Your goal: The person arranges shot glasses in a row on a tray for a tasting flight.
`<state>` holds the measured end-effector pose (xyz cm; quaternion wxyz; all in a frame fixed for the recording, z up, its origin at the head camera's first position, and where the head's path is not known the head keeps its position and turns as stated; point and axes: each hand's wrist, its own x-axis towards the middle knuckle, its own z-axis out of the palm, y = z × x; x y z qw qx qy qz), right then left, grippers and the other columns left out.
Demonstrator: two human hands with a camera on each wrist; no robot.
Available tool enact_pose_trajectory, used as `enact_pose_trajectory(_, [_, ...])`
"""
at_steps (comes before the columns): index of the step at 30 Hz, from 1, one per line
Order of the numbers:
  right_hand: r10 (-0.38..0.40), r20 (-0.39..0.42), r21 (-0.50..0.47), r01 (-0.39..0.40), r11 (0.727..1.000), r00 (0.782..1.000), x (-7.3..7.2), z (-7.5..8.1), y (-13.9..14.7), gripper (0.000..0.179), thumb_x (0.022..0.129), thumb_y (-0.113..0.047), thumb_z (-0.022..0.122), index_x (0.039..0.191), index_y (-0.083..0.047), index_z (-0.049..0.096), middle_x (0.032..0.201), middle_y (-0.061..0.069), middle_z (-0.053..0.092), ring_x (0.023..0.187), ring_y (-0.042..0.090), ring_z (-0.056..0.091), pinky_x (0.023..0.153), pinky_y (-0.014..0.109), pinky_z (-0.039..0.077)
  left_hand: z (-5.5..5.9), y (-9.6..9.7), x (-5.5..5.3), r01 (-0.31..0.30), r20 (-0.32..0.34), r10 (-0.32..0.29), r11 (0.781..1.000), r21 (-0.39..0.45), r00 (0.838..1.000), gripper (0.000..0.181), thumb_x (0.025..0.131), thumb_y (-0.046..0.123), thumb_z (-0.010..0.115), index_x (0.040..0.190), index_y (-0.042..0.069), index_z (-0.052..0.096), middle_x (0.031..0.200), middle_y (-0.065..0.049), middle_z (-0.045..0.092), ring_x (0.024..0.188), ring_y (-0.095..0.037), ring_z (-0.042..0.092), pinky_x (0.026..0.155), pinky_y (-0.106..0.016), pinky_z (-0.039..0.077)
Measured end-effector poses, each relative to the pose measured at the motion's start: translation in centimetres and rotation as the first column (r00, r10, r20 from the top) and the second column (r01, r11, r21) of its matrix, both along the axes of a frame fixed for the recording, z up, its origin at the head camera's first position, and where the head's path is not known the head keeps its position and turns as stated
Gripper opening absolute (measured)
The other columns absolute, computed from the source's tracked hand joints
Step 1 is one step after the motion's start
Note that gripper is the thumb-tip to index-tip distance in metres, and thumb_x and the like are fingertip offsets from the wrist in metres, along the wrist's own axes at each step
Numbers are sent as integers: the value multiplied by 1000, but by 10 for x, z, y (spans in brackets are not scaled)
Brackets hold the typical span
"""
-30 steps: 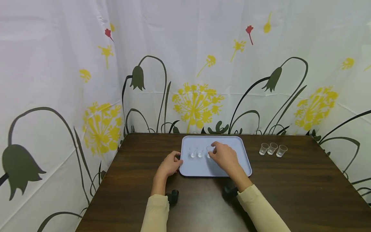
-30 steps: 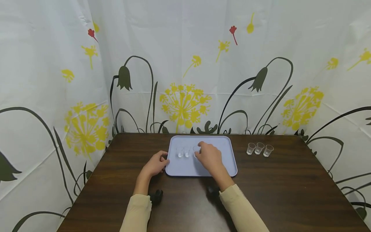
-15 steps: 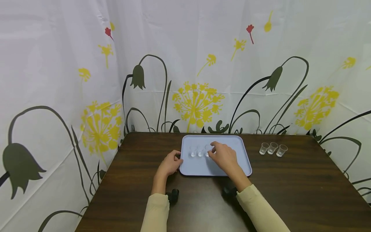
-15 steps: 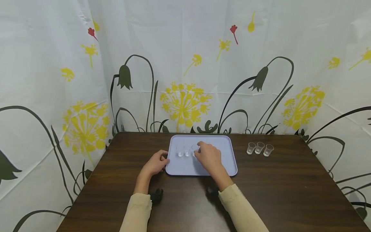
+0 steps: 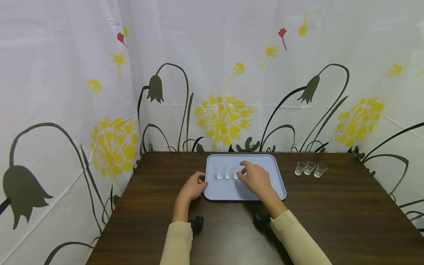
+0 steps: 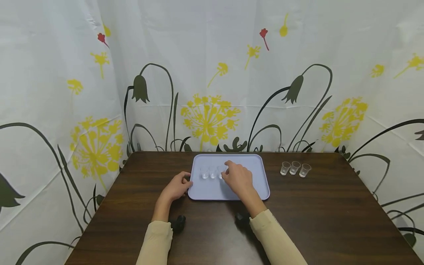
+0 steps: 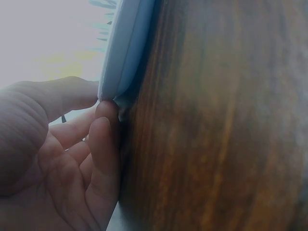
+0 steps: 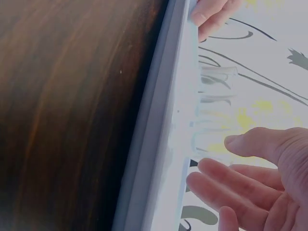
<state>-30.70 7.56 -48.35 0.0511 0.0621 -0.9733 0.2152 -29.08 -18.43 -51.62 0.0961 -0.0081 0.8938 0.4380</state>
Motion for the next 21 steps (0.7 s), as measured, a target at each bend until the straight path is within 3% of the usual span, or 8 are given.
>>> enact_pose_trajectory(9, [-6,0,-5,6,1000,1000,2,6,24,37,98,-34,76,130,-16,74,105,-1,83,94,31,77,71,50,57,0,-1,0,-15,13,15,1000,-7,1000,45,107,17,63,148,2,56,102,-12,71,72,-20,63,65,-30,47])
enact_pose_trajectory(21, [-77,6,14,77,997,997,6,18,93,38,101,-36,72,131,-14,73,108,8,83,83,29,75,63,48,54,-2,-2,-2,3,-1,-3,1000,18,1000,45,106,15,62,148,0,55,96,-11,68,70,-19,61,63,-30,47])
